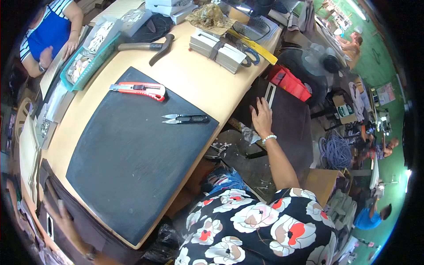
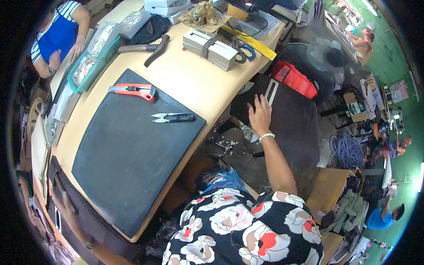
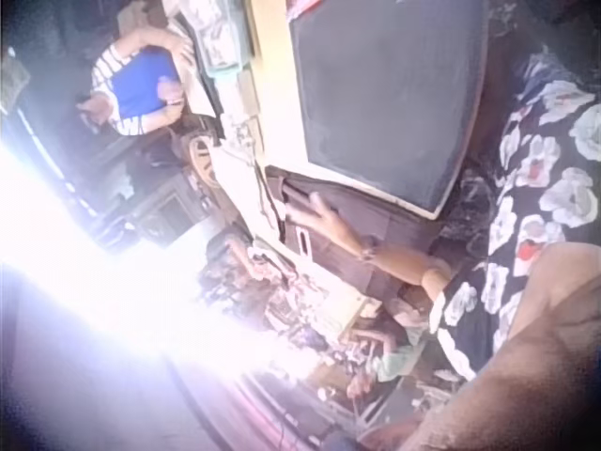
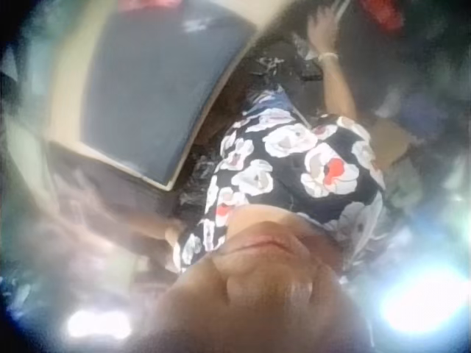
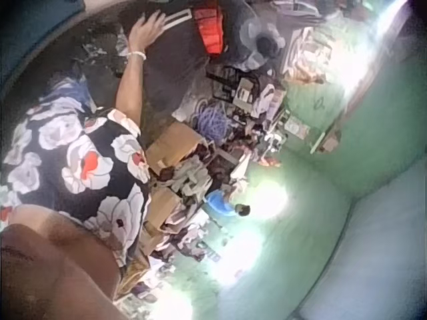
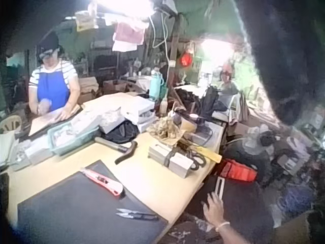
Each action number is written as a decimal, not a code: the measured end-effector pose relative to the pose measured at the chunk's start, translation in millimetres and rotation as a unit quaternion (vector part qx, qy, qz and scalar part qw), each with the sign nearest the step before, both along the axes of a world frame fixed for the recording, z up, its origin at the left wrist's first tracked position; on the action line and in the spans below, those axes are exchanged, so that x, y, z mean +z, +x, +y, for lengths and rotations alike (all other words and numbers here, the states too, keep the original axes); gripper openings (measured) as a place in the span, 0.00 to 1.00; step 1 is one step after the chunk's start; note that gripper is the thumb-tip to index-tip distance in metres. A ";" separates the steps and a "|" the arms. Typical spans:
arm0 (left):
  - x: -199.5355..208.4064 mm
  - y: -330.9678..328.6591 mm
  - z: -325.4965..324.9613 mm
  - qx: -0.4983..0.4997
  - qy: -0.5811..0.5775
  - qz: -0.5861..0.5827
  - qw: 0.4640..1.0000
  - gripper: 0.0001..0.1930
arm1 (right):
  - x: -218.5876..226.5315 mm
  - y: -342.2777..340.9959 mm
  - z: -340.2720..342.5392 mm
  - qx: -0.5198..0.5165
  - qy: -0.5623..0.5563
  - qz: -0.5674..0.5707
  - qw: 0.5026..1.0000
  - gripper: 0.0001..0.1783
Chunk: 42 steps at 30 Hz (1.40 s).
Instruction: The person constructs a pocket detail on a leather panel by cutting a slit using a utility knife, peeling back adhesive backing, and folding the leather edges inward by hand before securing them with a hammer.
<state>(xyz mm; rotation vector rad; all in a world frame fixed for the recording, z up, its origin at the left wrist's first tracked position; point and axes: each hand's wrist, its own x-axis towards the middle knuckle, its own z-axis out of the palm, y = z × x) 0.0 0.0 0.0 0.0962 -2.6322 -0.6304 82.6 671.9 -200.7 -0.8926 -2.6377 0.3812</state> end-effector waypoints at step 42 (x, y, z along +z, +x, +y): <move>-11.5 59.7 196.1 -0.291 0.865 -0.111 0.393 0.35 | 205.9 -12.0 -286.9 0.847 -0.168 0.126 0.488 0.26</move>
